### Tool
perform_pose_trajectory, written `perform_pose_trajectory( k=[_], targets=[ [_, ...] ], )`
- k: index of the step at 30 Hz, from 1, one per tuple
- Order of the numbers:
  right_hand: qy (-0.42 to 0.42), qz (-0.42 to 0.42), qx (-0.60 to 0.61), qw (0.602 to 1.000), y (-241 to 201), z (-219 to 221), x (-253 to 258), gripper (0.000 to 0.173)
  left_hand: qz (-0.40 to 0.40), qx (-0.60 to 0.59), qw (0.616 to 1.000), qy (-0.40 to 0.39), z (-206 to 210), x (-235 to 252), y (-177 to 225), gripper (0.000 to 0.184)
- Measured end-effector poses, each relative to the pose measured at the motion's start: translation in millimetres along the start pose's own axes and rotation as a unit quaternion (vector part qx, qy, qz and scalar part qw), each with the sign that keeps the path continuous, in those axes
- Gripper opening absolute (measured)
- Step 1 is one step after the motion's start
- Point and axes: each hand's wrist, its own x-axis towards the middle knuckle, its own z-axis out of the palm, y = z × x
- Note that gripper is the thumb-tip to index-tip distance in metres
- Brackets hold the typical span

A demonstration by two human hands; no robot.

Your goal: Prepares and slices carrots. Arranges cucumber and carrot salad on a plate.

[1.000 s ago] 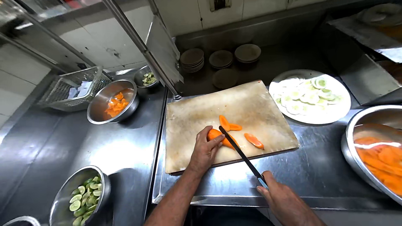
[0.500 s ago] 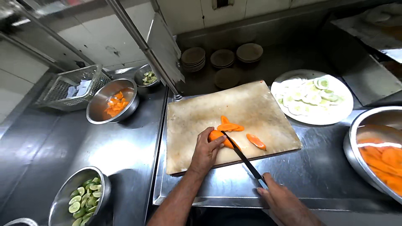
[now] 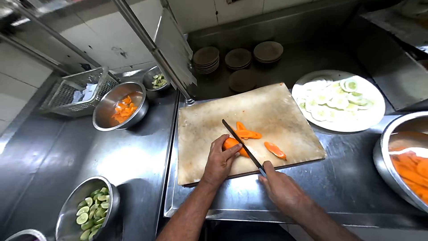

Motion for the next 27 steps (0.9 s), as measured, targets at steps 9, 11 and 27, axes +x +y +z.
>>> perform_pose_trajectory(
  k=[9, 11, 27],
  targets=[
    [0.015, 0.006, 0.098, 0.995, 39.2, 27.3, -29.1, 0.04, -0.013, -0.015, 1.0, 0.005, -2.5, -1.2, 0.6, 0.025],
    [0.04, -0.009, 0.086, 0.995, 36.1, 22.5, -35.1, 0.038, -0.015, -0.016, 1.0, 0.006, -1.9, -1.7, 0.0, 0.024],
    [0.01, 0.009, 0.062, 0.998, 38.0, 40.7, -23.8, 0.04, -0.023, -0.018, 0.999, 0.014, -1.7, -3.0, 0.7, 0.027]
  ],
)
